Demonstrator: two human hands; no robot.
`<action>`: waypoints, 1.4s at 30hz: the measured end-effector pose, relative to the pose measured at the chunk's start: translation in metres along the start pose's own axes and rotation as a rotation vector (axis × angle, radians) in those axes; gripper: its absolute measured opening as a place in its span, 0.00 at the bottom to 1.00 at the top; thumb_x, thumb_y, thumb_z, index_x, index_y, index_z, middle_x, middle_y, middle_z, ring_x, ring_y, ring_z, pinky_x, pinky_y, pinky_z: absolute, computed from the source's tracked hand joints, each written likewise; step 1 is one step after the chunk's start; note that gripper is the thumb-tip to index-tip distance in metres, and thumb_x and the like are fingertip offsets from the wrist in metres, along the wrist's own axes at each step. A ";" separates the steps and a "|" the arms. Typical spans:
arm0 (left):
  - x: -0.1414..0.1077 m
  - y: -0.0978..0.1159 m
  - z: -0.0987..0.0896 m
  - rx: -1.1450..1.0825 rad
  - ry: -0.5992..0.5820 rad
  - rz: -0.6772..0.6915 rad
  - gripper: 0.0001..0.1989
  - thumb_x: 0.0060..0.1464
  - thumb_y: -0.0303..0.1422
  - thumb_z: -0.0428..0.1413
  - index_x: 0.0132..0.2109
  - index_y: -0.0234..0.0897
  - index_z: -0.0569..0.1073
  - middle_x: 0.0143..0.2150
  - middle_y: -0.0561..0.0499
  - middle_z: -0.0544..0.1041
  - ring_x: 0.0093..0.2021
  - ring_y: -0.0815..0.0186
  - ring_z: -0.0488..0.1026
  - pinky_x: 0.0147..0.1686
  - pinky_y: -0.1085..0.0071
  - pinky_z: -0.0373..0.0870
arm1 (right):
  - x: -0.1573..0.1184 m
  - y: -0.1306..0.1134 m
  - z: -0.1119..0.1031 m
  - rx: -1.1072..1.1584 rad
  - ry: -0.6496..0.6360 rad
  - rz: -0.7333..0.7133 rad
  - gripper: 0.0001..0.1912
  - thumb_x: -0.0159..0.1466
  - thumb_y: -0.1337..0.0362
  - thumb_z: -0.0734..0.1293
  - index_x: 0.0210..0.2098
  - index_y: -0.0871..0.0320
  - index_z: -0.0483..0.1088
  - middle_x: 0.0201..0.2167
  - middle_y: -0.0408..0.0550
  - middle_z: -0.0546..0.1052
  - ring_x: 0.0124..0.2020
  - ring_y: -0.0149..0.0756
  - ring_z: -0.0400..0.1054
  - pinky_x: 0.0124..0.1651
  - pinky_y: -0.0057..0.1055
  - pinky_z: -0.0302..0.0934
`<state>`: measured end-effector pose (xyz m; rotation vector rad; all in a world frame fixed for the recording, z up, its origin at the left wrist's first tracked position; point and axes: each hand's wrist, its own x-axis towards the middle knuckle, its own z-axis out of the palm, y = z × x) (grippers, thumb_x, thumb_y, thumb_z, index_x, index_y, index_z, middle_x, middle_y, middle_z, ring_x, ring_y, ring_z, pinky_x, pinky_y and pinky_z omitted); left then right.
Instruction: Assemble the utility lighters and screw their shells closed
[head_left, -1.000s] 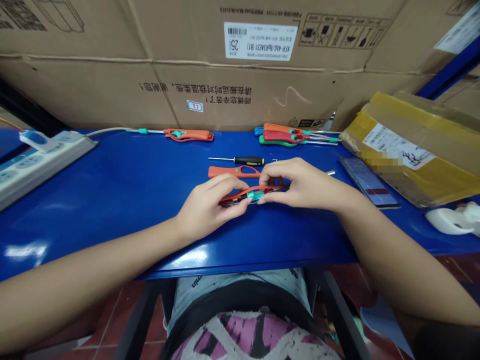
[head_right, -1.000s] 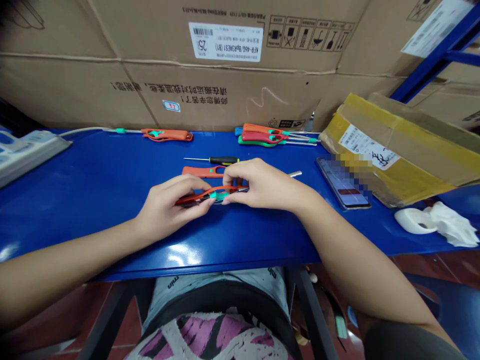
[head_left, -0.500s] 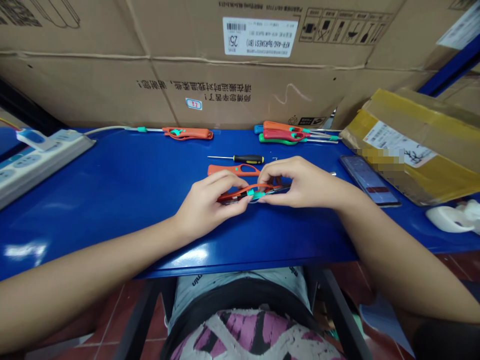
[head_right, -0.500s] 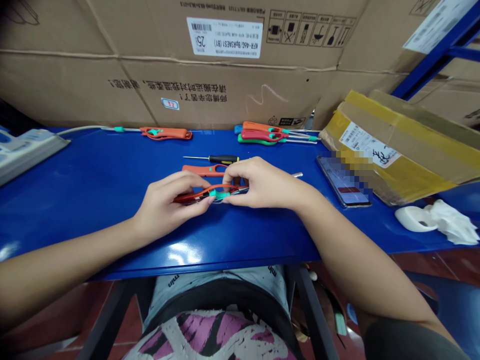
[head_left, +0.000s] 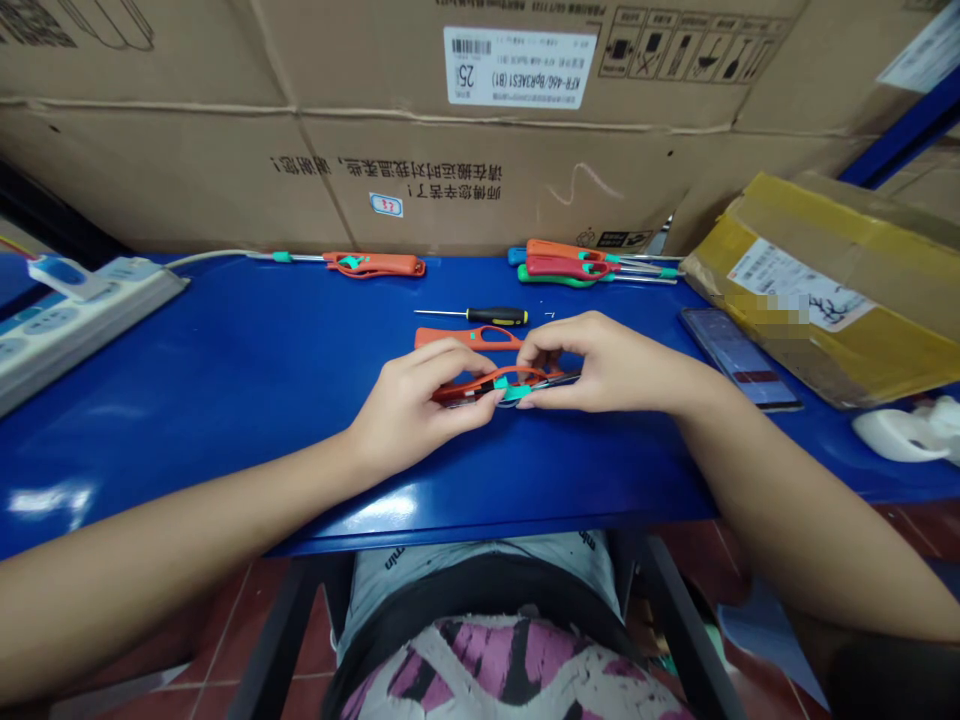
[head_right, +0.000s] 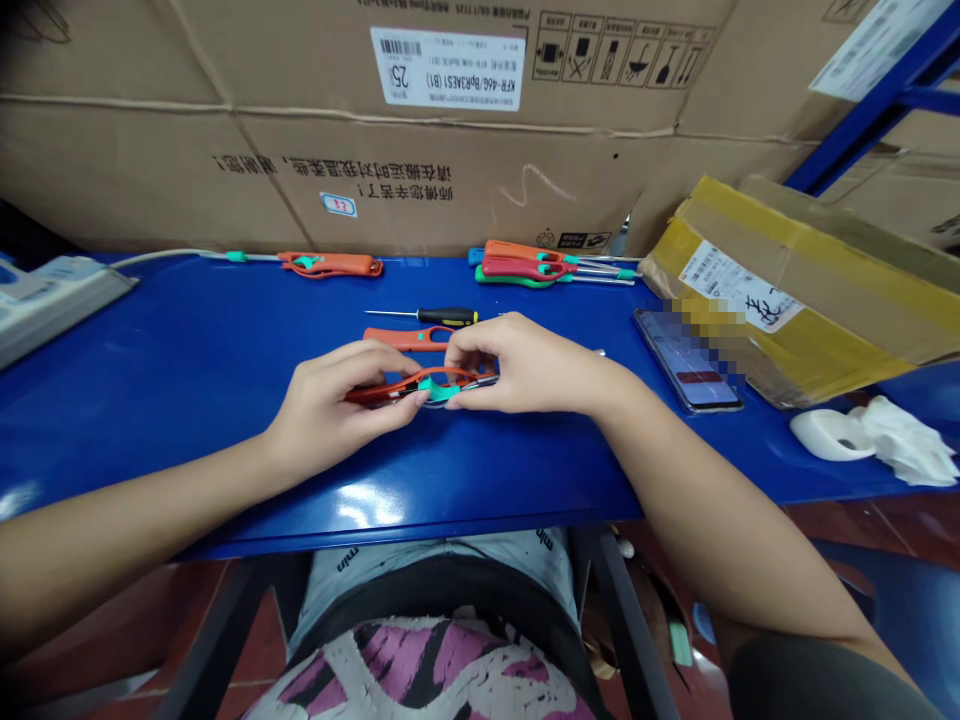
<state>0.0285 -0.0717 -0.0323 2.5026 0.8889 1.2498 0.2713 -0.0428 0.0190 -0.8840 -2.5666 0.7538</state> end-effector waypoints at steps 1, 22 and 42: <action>0.000 0.000 0.000 -0.002 -0.004 0.001 0.07 0.57 0.30 0.65 0.42 0.32 0.78 0.38 0.49 0.81 0.38 0.69 0.78 0.43 0.77 0.74 | 0.000 0.000 0.000 0.014 -0.011 -0.004 0.12 0.61 0.58 0.74 0.38 0.61 0.76 0.32 0.44 0.77 0.32 0.31 0.67 0.38 0.27 0.60; 0.000 0.006 0.002 -0.032 -0.055 -0.109 0.07 0.59 0.34 0.64 0.41 0.35 0.79 0.38 0.50 0.83 0.34 0.69 0.78 0.40 0.75 0.75 | 0.001 0.000 0.005 0.084 -0.068 0.073 0.11 0.62 0.59 0.72 0.37 0.61 0.74 0.27 0.41 0.72 0.28 0.29 0.63 0.33 0.27 0.57; 0.003 0.002 0.011 -0.431 -0.169 -0.606 0.16 0.63 0.45 0.57 0.39 0.36 0.76 0.24 0.55 0.75 0.18 0.72 0.69 0.17 0.77 0.66 | 0.009 0.008 0.022 0.164 -0.004 0.078 0.11 0.67 0.58 0.68 0.39 0.61 0.74 0.30 0.45 0.78 0.30 0.30 0.67 0.34 0.28 0.58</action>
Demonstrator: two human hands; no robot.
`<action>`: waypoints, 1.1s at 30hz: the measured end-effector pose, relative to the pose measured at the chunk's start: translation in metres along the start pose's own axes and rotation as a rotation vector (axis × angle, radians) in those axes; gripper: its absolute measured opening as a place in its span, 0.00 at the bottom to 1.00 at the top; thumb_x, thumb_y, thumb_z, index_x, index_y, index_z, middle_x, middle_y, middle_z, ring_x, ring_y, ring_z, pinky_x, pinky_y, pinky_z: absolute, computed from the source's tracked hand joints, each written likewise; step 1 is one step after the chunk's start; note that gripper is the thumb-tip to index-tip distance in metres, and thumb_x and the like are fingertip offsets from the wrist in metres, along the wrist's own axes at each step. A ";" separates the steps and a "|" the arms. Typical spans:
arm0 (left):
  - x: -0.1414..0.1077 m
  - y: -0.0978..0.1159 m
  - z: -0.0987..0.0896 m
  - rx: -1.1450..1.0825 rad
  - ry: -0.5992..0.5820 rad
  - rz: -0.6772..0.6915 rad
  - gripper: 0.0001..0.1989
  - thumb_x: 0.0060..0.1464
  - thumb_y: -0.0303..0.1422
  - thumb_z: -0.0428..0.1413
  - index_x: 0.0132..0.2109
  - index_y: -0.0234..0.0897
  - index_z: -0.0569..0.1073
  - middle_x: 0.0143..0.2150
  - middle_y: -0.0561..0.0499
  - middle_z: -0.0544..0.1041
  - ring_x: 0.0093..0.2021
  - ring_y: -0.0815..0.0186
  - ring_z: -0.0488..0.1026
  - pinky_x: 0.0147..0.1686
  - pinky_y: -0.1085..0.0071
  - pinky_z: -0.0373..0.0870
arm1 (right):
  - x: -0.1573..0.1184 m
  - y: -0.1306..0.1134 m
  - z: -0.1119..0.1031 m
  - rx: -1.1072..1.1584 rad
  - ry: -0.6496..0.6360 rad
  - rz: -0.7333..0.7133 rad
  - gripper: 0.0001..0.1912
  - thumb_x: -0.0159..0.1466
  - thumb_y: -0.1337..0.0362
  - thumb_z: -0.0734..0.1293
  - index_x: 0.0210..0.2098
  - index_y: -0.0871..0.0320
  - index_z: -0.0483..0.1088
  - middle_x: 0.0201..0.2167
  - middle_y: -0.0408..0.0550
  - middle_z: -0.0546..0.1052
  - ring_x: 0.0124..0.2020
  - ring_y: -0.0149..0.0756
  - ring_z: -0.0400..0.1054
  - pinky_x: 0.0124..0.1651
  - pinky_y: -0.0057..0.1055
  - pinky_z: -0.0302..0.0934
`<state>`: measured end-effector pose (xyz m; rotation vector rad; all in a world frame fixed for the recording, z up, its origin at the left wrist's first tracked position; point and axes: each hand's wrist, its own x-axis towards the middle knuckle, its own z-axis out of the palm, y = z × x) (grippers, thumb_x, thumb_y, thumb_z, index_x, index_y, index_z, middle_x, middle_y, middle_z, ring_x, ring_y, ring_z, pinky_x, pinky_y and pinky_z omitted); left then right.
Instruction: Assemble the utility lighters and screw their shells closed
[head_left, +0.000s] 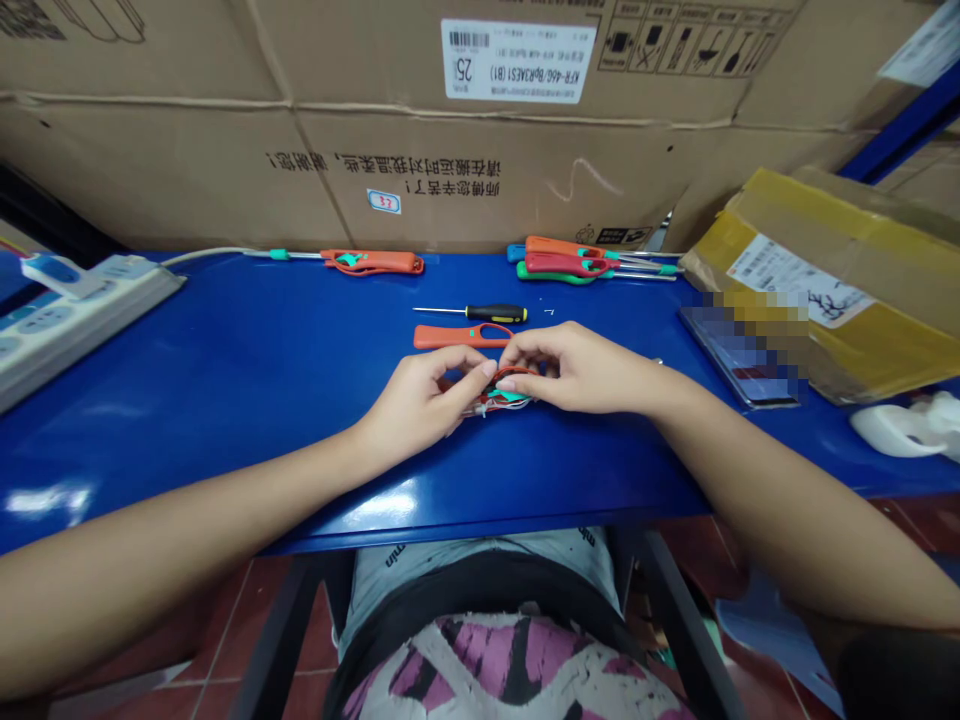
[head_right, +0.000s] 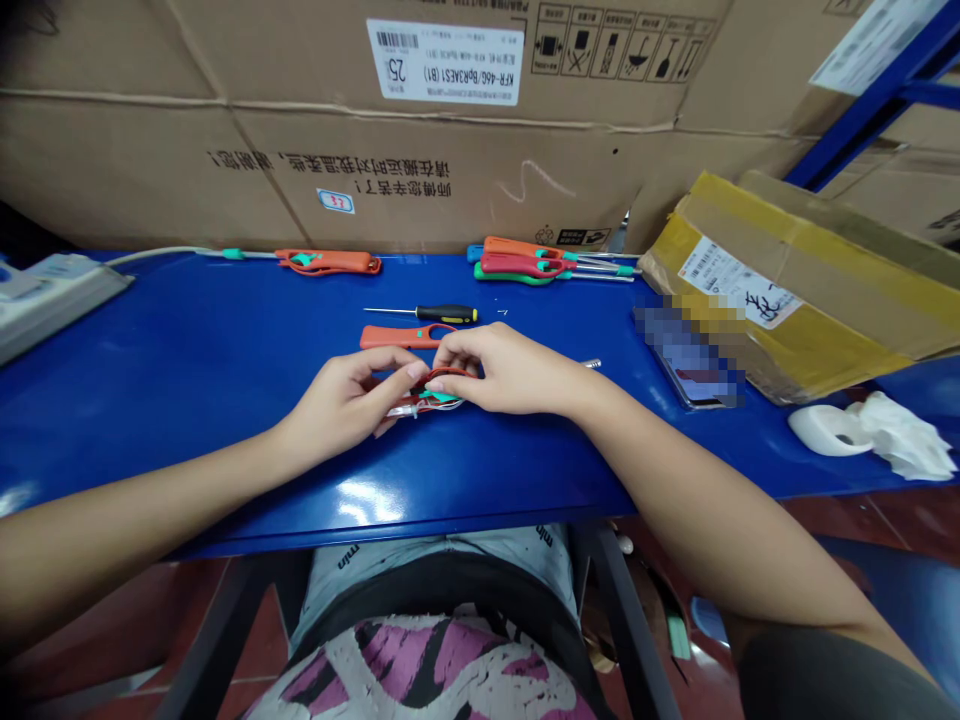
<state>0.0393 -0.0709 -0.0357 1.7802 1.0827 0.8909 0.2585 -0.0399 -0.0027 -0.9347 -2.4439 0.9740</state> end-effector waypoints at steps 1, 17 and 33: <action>0.000 0.000 0.000 -0.015 0.006 -0.019 0.17 0.65 0.46 0.55 0.40 0.36 0.75 0.22 0.57 0.72 0.15 0.73 0.66 0.15 0.77 0.63 | 0.001 0.002 0.002 0.023 0.007 0.007 0.11 0.67 0.58 0.68 0.38 0.61 0.74 0.30 0.46 0.79 0.30 0.31 0.68 0.34 0.28 0.58; 0.014 -0.016 -0.010 0.357 0.066 0.174 0.18 0.69 0.42 0.48 0.39 0.36 0.76 0.28 0.53 0.77 0.26 0.69 0.70 0.28 0.73 0.63 | 0.010 0.012 0.018 -0.023 0.013 0.086 0.14 0.65 0.55 0.68 0.32 0.61 0.73 0.25 0.43 0.74 0.26 0.29 0.62 0.32 0.28 0.55; 0.023 0.003 -0.070 0.447 -0.470 0.088 0.14 0.55 0.43 0.63 0.45 0.41 0.82 0.31 0.53 0.80 0.28 0.68 0.72 0.25 0.77 0.66 | 0.007 0.007 0.012 -0.096 0.088 -0.099 0.12 0.62 0.60 0.73 0.43 0.58 0.75 0.40 0.49 0.76 0.42 0.38 0.69 0.47 0.35 0.64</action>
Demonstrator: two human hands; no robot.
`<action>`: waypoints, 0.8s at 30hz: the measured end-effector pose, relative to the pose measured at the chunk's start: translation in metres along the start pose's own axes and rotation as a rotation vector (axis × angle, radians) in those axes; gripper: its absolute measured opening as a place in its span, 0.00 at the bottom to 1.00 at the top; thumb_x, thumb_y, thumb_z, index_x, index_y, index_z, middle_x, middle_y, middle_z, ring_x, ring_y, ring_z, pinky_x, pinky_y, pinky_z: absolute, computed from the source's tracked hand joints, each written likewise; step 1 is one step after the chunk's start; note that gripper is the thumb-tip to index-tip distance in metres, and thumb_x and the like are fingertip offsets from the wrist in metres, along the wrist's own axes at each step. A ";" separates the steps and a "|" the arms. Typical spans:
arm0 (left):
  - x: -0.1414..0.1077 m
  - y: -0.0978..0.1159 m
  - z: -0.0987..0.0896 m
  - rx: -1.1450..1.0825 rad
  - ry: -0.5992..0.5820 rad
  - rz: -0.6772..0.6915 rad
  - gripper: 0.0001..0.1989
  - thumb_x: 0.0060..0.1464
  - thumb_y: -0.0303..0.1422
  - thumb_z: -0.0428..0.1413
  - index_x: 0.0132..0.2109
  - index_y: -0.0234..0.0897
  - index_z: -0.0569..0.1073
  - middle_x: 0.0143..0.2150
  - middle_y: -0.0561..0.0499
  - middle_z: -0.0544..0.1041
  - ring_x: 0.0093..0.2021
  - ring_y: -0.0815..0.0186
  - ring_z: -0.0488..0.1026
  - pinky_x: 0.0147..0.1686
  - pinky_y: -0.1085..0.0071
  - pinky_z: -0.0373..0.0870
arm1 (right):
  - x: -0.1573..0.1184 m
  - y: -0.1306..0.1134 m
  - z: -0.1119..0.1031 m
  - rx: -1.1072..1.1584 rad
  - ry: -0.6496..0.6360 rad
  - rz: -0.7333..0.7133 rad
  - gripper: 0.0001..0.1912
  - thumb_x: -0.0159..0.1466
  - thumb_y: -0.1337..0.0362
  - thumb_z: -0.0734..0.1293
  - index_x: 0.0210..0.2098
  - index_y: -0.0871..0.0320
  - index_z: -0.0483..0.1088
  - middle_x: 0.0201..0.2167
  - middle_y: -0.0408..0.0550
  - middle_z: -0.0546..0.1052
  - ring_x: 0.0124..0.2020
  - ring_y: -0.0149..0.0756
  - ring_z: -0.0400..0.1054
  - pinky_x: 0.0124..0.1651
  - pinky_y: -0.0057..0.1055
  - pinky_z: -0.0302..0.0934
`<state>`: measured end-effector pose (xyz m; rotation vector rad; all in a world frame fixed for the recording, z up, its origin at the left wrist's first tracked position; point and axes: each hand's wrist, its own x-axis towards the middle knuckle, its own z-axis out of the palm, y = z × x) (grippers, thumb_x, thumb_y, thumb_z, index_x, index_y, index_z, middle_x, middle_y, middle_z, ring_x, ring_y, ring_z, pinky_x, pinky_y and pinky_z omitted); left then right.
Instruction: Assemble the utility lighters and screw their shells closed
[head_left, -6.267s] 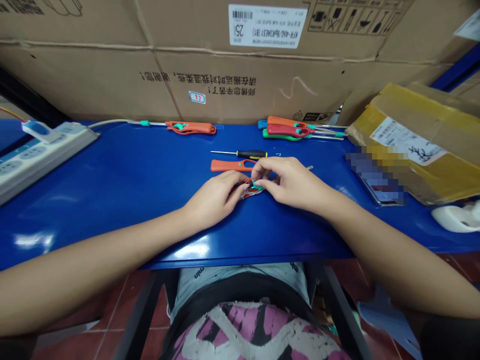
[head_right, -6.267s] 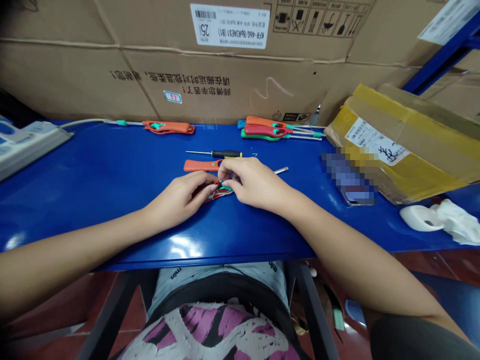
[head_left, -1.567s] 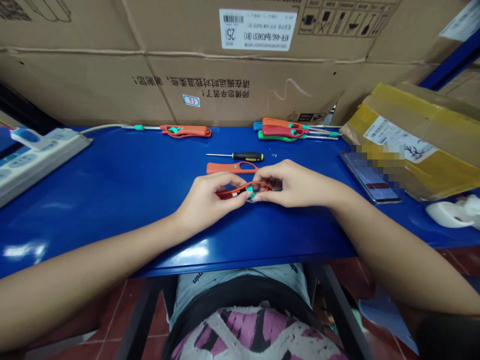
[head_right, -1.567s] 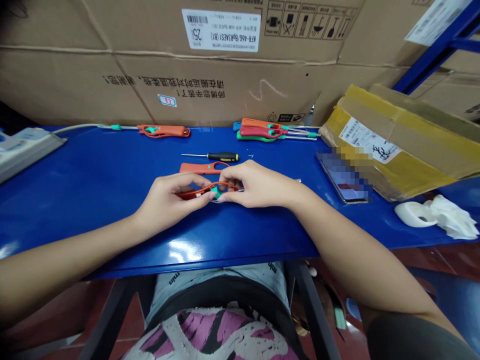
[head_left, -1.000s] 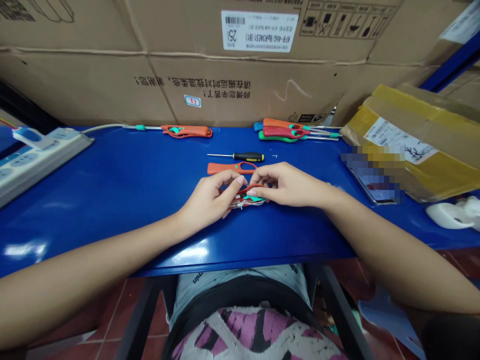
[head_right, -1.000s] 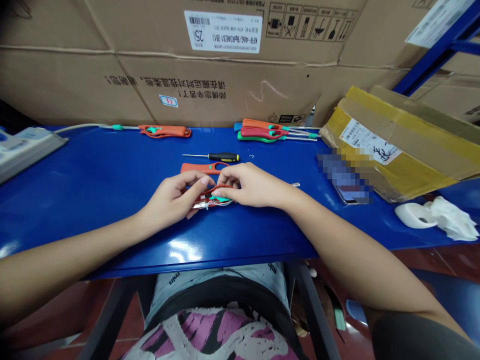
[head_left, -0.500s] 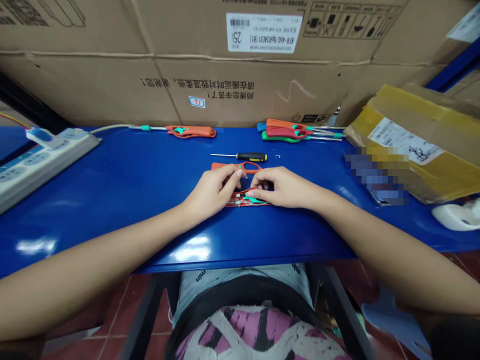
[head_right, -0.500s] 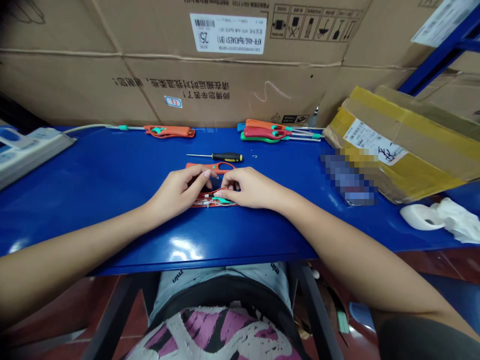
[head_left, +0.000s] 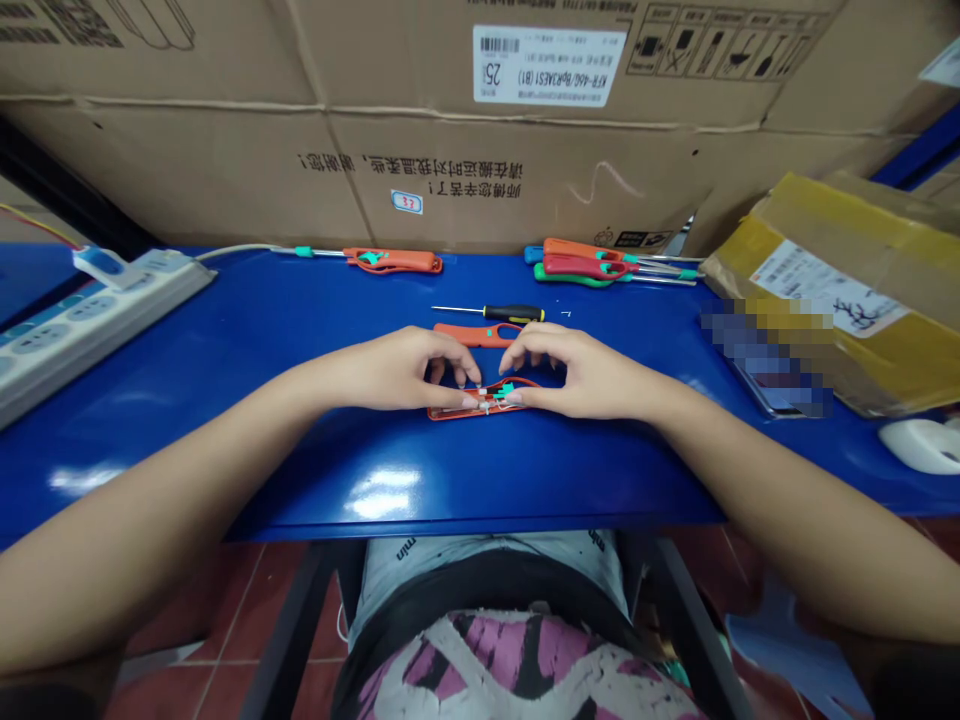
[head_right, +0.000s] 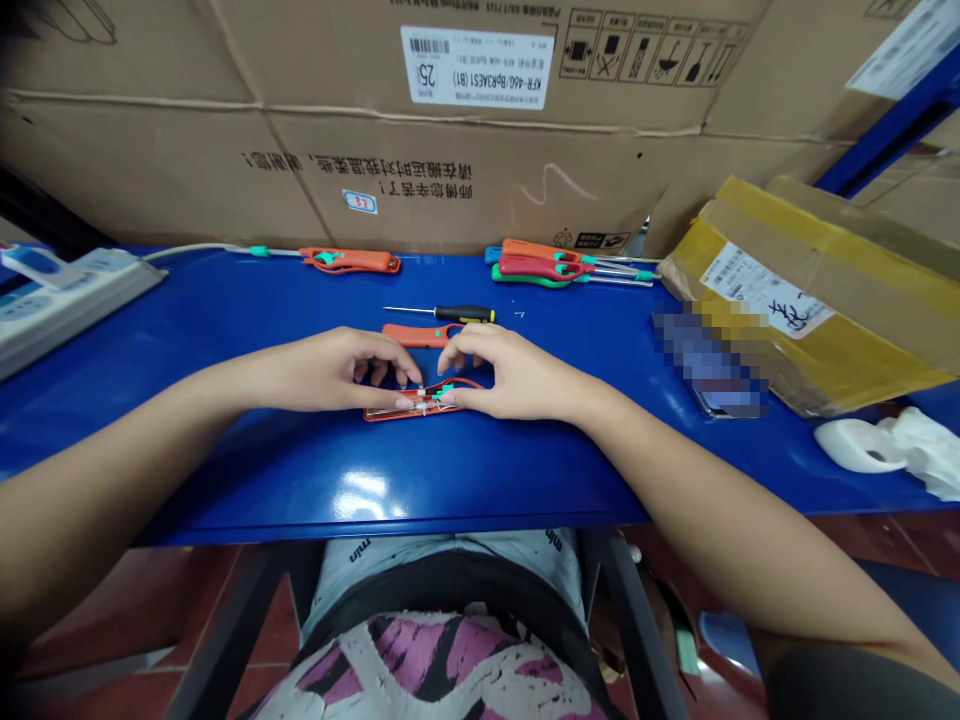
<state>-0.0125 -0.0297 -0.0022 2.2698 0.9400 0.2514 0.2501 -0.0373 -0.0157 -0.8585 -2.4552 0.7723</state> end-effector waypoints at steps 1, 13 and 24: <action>0.001 0.000 0.001 -0.019 -0.013 -0.009 0.14 0.55 0.43 0.63 0.44 0.41 0.82 0.30 0.53 0.79 0.27 0.69 0.71 0.25 0.77 0.65 | 0.000 0.000 0.000 -0.003 -0.014 0.007 0.13 0.62 0.59 0.73 0.44 0.58 0.75 0.41 0.49 0.76 0.43 0.39 0.69 0.48 0.36 0.64; 0.006 -0.003 0.001 -0.160 -0.082 -0.092 0.13 0.54 0.40 0.64 0.45 0.40 0.84 0.28 0.55 0.77 0.23 0.73 0.66 0.24 0.77 0.60 | 0.000 0.001 0.002 -0.022 -0.087 -0.041 0.12 0.64 0.60 0.71 0.45 0.59 0.75 0.41 0.50 0.77 0.41 0.36 0.69 0.46 0.33 0.64; 0.006 -0.010 0.001 -0.172 -0.088 -0.025 0.13 0.55 0.36 0.63 0.48 0.42 0.85 0.43 0.50 0.84 0.41 0.65 0.79 0.43 0.73 0.71 | 0.000 0.006 0.008 -0.147 -0.063 -0.119 0.09 0.67 0.63 0.68 0.45 0.60 0.76 0.47 0.55 0.79 0.50 0.44 0.73 0.56 0.42 0.65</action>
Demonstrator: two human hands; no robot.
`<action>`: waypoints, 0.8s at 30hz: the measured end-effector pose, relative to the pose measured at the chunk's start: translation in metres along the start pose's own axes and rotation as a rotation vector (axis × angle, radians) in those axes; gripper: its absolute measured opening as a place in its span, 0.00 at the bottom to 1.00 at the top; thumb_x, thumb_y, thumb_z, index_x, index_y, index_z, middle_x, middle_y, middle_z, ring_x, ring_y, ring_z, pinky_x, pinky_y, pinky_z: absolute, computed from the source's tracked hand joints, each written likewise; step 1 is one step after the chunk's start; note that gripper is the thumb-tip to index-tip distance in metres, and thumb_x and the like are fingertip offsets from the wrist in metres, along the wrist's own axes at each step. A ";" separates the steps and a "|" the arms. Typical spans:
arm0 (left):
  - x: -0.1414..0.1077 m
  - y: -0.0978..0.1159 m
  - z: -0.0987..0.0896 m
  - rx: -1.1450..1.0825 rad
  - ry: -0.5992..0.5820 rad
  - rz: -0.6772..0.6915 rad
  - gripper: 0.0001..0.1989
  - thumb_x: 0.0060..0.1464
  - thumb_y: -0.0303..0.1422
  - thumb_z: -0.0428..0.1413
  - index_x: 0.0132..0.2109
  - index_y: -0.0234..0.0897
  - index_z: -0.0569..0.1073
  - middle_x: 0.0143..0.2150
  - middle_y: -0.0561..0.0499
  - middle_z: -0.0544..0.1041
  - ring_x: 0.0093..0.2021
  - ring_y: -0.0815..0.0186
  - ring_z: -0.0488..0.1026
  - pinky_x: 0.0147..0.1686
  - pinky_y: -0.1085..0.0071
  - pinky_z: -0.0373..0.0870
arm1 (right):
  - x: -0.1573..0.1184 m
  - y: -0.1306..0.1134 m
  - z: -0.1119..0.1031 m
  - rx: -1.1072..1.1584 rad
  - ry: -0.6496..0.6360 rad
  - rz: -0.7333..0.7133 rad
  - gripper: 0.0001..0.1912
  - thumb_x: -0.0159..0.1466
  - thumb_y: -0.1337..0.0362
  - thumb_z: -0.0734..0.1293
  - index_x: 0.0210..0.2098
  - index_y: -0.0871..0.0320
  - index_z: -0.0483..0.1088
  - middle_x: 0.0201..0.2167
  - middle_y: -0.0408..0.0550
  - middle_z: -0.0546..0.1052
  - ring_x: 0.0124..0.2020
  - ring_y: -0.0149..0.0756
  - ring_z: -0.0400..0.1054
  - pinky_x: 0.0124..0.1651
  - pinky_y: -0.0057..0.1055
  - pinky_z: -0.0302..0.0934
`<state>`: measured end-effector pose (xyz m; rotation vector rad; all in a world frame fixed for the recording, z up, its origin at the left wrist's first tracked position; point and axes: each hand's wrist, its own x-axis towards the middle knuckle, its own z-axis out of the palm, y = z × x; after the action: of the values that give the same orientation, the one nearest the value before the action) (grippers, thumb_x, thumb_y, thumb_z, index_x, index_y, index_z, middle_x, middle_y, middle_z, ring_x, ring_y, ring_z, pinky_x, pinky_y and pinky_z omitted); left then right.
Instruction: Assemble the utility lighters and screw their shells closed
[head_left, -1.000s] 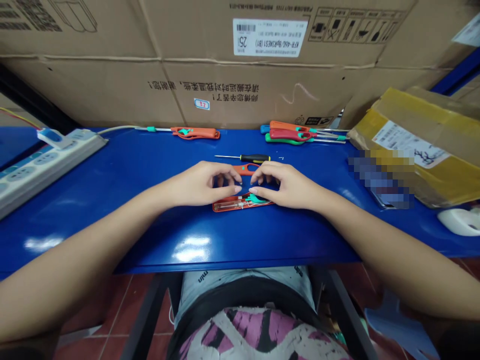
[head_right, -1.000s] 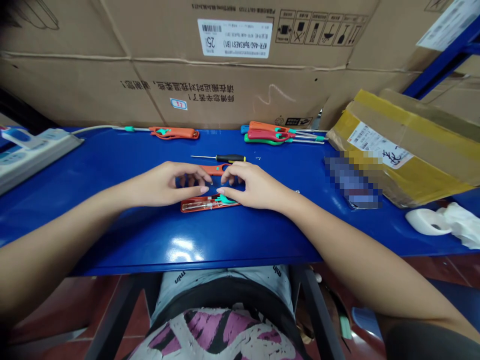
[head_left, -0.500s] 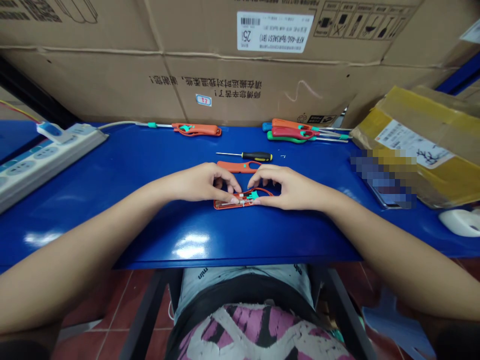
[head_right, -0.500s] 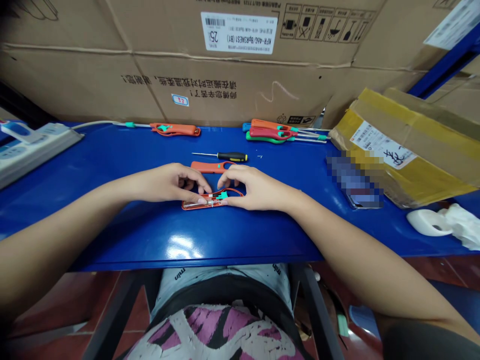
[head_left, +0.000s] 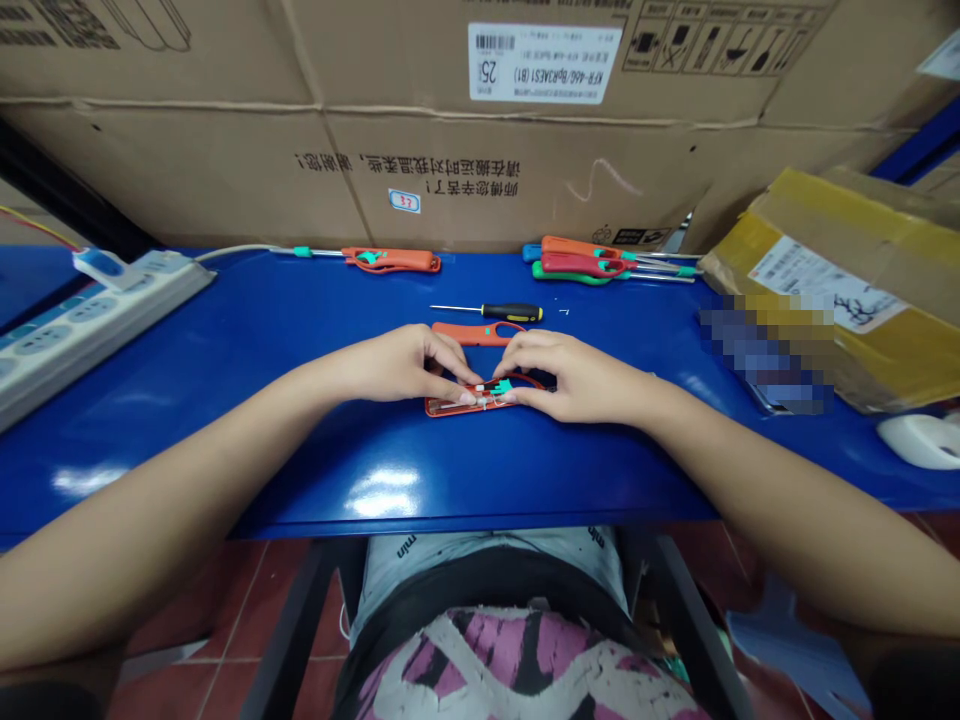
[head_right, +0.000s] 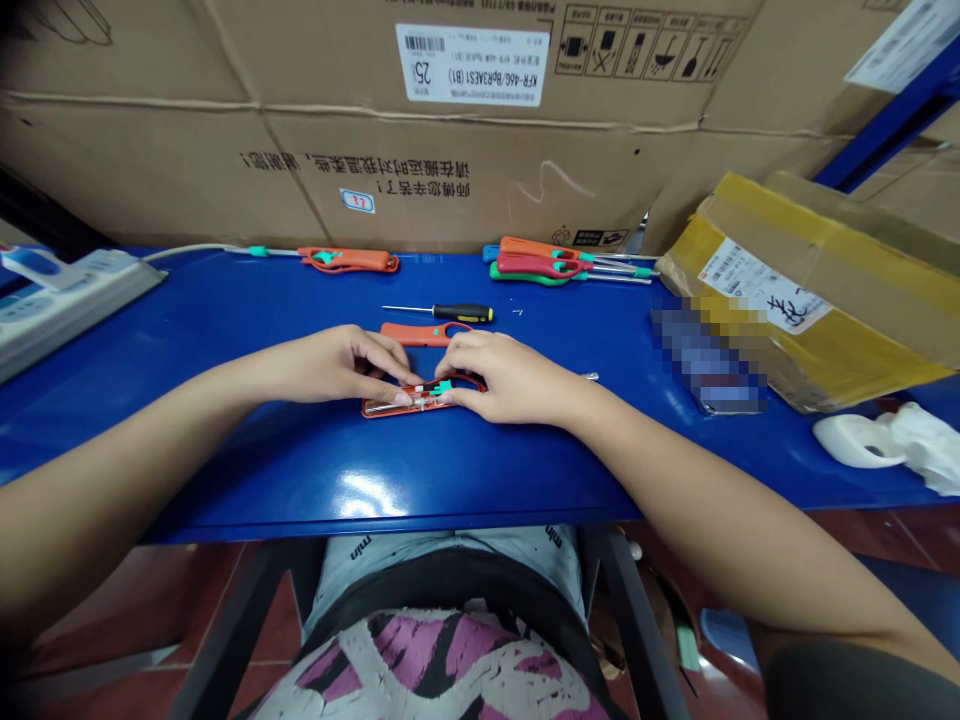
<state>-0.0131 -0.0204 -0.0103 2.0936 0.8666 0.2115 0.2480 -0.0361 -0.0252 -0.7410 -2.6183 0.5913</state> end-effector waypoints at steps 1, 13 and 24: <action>0.000 0.000 0.000 0.018 0.000 0.006 0.14 0.55 0.37 0.63 0.48 0.42 0.84 0.43 0.51 0.84 0.41 0.65 0.79 0.41 0.74 0.71 | 0.000 0.000 0.000 -0.024 -0.003 -0.006 0.09 0.67 0.64 0.68 0.46 0.60 0.76 0.48 0.55 0.78 0.51 0.45 0.72 0.57 0.43 0.65; -0.003 0.001 -0.008 0.063 -0.090 -0.024 0.19 0.55 0.39 0.64 0.54 0.46 0.81 0.41 0.52 0.84 0.30 0.70 0.74 0.29 0.78 0.67 | -0.001 0.001 -0.003 -0.115 -0.068 -0.013 0.14 0.70 0.59 0.66 0.50 0.59 0.75 0.51 0.56 0.77 0.54 0.47 0.70 0.59 0.46 0.63; -0.003 0.003 -0.007 0.066 -0.102 -0.103 0.20 0.53 0.41 0.63 0.53 0.46 0.82 0.39 0.53 0.83 0.30 0.69 0.73 0.30 0.76 0.64 | -0.004 -0.002 -0.013 -0.009 -0.134 -0.041 0.17 0.67 0.62 0.69 0.54 0.56 0.76 0.51 0.54 0.77 0.54 0.45 0.70 0.62 0.47 0.61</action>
<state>-0.0162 -0.0192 -0.0033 2.0945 0.9276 0.0223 0.2561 -0.0361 -0.0140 -0.6704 -2.7532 0.6391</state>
